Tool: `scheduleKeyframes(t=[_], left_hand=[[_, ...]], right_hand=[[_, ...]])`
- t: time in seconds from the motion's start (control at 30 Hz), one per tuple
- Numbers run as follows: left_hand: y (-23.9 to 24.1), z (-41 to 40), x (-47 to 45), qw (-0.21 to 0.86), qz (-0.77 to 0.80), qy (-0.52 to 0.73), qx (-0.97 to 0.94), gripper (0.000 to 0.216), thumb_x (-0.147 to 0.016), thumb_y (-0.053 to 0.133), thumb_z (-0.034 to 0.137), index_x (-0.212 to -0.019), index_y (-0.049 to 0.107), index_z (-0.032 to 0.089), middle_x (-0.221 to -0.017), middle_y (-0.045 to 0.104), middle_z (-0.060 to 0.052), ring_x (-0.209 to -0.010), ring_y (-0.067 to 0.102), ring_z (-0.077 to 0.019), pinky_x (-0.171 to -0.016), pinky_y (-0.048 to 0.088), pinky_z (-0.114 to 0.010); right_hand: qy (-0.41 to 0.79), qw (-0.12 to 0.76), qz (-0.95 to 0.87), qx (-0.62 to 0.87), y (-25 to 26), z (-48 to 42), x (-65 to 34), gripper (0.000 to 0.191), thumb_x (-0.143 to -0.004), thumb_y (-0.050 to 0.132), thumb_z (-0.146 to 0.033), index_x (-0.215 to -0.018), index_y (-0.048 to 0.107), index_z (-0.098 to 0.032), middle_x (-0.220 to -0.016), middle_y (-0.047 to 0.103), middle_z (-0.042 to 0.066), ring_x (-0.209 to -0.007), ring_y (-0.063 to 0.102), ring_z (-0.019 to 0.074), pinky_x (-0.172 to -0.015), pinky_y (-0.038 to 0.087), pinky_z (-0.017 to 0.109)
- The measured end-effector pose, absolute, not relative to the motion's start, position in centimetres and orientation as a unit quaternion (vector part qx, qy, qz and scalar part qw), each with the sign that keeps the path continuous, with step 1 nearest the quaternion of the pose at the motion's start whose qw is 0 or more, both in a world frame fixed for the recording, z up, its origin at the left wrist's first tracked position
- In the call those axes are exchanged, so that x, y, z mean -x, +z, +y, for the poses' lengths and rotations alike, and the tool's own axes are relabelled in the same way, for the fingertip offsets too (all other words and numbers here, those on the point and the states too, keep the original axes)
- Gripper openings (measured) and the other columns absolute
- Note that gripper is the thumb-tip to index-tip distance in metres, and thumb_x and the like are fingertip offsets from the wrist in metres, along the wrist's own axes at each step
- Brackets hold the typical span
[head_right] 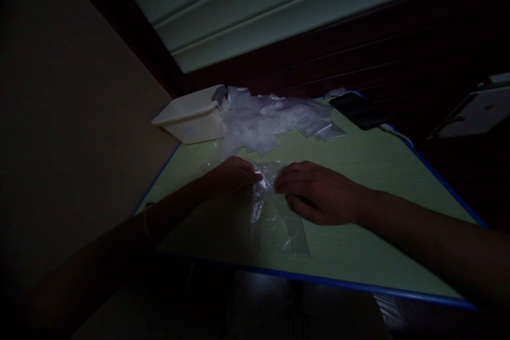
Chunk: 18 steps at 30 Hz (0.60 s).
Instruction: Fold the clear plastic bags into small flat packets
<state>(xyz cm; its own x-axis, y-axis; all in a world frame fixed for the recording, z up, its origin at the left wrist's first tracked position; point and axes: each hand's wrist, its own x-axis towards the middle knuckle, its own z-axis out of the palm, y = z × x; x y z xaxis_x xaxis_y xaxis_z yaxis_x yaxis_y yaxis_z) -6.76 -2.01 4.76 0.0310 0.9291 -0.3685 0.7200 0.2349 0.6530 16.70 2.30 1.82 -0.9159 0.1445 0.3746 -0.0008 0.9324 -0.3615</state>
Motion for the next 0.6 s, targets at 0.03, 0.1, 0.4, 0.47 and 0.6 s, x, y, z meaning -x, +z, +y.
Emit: scheduleKeyframes(t=[0.03, 0.1, 0.4, 0.47, 0.6], left_hand=[[4.86, -2.04, 6.68, 0.385, 0.686, 0.132, -0.603, 0.028, -0.074, 0.063, 0.035, -0.055, 0.054, 0.016, -0.042, 0.045, 0.005, -0.04, 0.04, -0.0074, -0.044, 0.029, -0.021], [4.99, -2.06, 6.59, 0.384, 0.685, 0.129, -0.606, 0.024, -0.072, 0.064, 0.031, -0.056, 0.054, 0.016, -0.044, 0.046, 0.005, -0.042, 0.041, -0.0076, -0.045, 0.028, -0.021], [4.7, -1.89, 6.93, 0.377, 0.68, 0.13, -0.615, 0.025, -0.071, 0.063, 0.031, -0.055, 0.051, 0.016, -0.046, 0.044, 0.006, -0.044, 0.039, -0.0078, -0.045, 0.025, -0.022], [4.76, -1.89, 6.86, 0.365, 0.688, 0.124, -0.615, 0.028, -0.073, 0.063, 0.034, -0.054, 0.05, 0.016, -0.045, 0.043, 0.006, -0.044, 0.038, -0.0078, -0.046, 0.027, -0.022], [4.8, -1.91, 6.78, 0.369, 0.682, 0.119, -0.62, 0.029, -0.072, 0.064, 0.036, -0.055, 0.052, 0.016, -0.046, 0.045, 0.005, -0.045, 0.039, -0.0079, -0.046, 0.028, -0.022]], right_hand=[[0.179, 0.203, -0.962, 0.037, 1.82, 2.29, -16.69, 0.034, -0.084, 0.052, -0.014, -0.117, 0.062, -0.014, -0.112, 0.066, 0.011, -0.113, 0.054, 0.0232, -0.098, 0.042, 0.042], [0.179, 0.216, -0.959, 0.04, 1.82, 2.26, -16.7, 0.034, -0.084, 0.053, -0.015, -0.117, 0.062, -0.014, -0.113, 0.065, 0.012, -0.112, 0.055, 0.0233, -0.098, 0.043, 0.041], [0.169, 0.233, -0.956, 0.053, 1.86, 2.23, -16.71, 0.021, -0.085, 0.051, -0.015, -0.099, 0.067, -0.015, -0.1, 0.065, 0.012, -0.095, 0.059, 0.0223, -0.085, 0.047, 0.038], [0.168, 0.23, -0.957, 0.048, 1.72, 2.27, -16.64, 0.024, -0.085, 0.051, -0.015, -0.103, 0.067, -0.015, -0.103, 0.065, 0.012, -0.097, 0.059, 0.0224, -0.086, 0.047, 0.038], [0.167, 0.228, -0.959, 0.036, 1.42, 2.36, -16.63, 0.03, -0.085, 0.051, -0.015, -0.112, 0.065, -0.015, -0.109, 0.064, 0.012, -0.101, 0.058, 0.0227, -0.088, 0.047, 0.039]])
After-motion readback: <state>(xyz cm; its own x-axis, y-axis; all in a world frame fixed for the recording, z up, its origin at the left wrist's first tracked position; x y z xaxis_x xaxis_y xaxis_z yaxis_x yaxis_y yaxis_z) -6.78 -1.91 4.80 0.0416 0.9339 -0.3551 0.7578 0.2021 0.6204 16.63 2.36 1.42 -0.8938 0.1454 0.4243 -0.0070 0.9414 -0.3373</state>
